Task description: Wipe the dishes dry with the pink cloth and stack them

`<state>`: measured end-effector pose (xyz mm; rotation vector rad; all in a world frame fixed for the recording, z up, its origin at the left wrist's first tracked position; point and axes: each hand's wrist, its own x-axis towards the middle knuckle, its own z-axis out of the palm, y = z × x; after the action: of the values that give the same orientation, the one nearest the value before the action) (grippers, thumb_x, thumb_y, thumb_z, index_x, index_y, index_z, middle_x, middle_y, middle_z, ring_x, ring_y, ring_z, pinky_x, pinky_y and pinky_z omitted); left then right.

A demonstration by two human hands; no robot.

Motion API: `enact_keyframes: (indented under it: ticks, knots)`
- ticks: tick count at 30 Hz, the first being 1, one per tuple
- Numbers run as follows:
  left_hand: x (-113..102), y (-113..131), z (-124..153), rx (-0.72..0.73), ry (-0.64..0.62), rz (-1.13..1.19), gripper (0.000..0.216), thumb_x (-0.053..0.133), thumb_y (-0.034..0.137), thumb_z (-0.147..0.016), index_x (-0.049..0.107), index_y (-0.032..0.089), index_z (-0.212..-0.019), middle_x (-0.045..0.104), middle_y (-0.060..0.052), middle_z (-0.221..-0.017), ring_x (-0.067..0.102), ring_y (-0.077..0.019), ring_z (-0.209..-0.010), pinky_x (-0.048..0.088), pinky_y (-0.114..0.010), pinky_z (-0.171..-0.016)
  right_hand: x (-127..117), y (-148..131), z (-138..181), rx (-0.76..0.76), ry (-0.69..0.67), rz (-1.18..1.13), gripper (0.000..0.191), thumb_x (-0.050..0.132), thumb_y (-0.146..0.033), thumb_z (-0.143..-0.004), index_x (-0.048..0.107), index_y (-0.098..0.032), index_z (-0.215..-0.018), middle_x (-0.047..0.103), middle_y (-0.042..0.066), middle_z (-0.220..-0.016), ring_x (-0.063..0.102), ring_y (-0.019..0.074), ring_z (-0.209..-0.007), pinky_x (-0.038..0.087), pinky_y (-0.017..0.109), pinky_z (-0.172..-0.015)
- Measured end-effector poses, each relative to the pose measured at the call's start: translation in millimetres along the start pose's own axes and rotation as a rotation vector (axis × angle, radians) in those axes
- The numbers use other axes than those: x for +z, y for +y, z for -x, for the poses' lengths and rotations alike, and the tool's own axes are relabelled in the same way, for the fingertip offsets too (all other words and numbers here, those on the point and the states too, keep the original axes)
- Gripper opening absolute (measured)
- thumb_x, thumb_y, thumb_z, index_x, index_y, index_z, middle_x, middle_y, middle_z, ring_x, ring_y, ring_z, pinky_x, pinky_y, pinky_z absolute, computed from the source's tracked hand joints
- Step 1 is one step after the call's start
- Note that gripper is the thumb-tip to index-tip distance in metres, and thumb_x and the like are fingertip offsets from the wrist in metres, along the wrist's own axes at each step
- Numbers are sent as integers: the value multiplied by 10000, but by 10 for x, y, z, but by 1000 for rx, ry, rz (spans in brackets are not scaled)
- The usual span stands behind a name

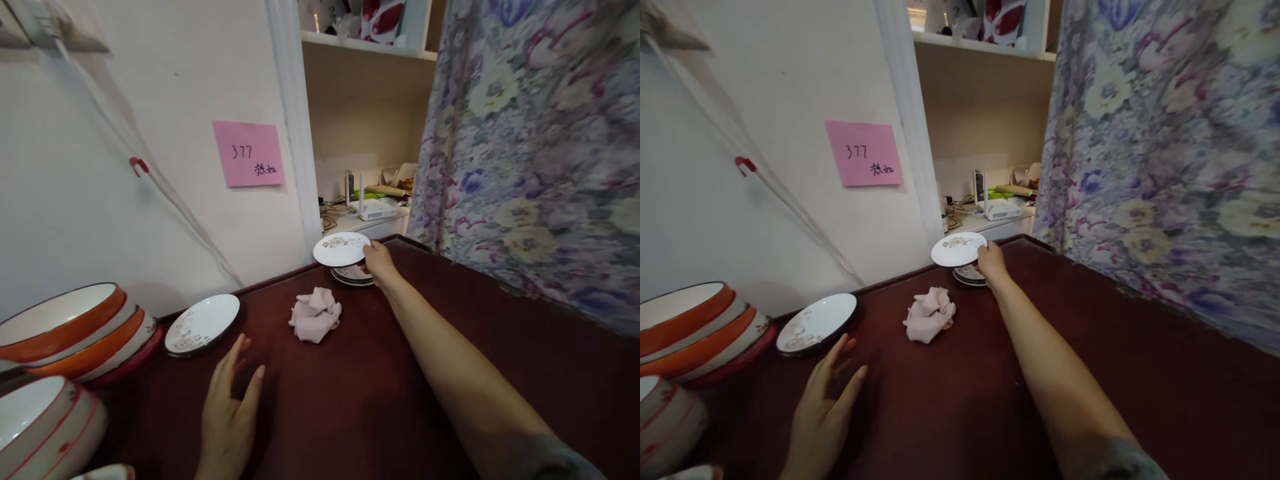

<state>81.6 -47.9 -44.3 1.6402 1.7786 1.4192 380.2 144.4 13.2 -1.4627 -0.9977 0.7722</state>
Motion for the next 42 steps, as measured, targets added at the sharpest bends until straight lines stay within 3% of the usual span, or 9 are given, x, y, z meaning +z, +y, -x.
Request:
enact_keyframes:
  ticks: [6,17,25,42]
  knots:
    - [7,-6,-25,-102,-21,44,606,624,504,-777,483,328,-1339,615,-40,-1247,600,-264,-1108,467,-445,-968,-225,362,-295,79,172,160,373,373,-212,-901,584,-74,-1176,667,103,-748,577,139,-508,451,220,-481]
    - [-13,45,-33,-162,-31,39,622,628,561,-736,539,304,-1295,680,-44,-1145,630,-267,-1067,518,-396,-897,-315,638,-410,152,215,402,360,415,-234,-910,609,-57,-1157,700,145,-793,675,211,-677,503,265,-614]
    - [-3,4,-27,-148,-35,49,593,620,543,-759,535,309,-1297,674,-36,-1158,613,-257,-1099,507,-379,-913,-369,721,-468,129,225,551,380,428,-223,-882,617,-43,-1158,646,235,-1137,628,291,-1061,486,324,-842]
    - [4,65,-17,-155,-26,93,605,648,543,-720,578,256,-1249,703,-50,-1083,632,-254,-1055,505,-382,-916,-297,769,-434,124,159,684,402,402,-270,-897,641,-59,-1144,655,237,-1129,630,301,-1072,494,335,-833]
